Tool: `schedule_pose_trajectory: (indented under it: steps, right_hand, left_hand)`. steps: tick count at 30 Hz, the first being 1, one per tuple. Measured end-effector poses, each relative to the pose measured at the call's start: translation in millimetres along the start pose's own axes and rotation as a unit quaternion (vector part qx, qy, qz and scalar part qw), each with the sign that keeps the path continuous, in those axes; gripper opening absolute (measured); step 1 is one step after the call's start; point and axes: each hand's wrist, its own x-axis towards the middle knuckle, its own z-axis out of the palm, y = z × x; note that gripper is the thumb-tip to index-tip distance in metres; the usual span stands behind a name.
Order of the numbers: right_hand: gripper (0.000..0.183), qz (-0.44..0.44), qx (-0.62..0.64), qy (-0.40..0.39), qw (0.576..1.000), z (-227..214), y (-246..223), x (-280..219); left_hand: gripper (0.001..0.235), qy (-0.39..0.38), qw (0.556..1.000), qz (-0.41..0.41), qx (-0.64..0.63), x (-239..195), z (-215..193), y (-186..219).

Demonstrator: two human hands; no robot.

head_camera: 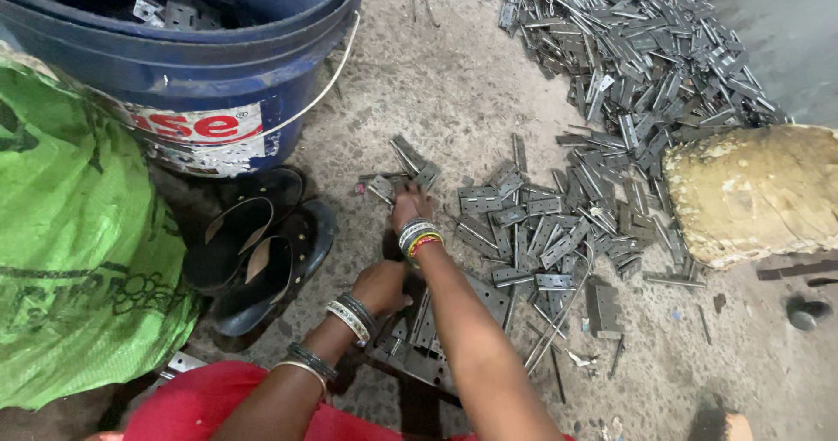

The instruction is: The person assembles metal hinges by placing components into a jig, aligning them with a metal pin, and securing them with a tool.

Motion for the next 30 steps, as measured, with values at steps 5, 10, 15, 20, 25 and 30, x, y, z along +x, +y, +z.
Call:
schedule_pose_trajectory:
  steps: [5, 10, 15, 20, 25, 30]
  right_hand:
    - [0.045, 0.034, 0.048, -0.071, 0.996, -21, 10, -11]
    - [0.045, -0.022, 0.119, 0.150, 0.981, -51, 42, -76]
    - [0.026, 0.035, 0.105, 0.376, 0.920, -69, 98, -195]
    - [0.045, 0.170, 0.061, 0.175, 0.968, -41, 123, -264]
    - [0.046, 0.245, 0.044, 0.123, 0.961, -32, 124, -265]
    - [0.044, 0.207, -0.031, 0.113, 0.971, -20, 142, -251]
  left_hand:
    - [0.045, -0.019, 0.999, -0.001, 0.026, 4, 0, -1]
    - [0.047, -0.011, 1.000, -0.001, 0.013, 1, 1, -1]
    - [0.055, -0.006, 1.000, 0.002, 0.000, 2, 3, 0]
    - [0.061, -0.040, 0.999, -0.006, 0.033, 1, 2, 1]
    - [0.068, -0.047, 0.999, -0.012, 0.023, -1, 4, -3]
    - [0.061, -0.037, 0.999, -0.007, 0.018, -2, 1, 1]
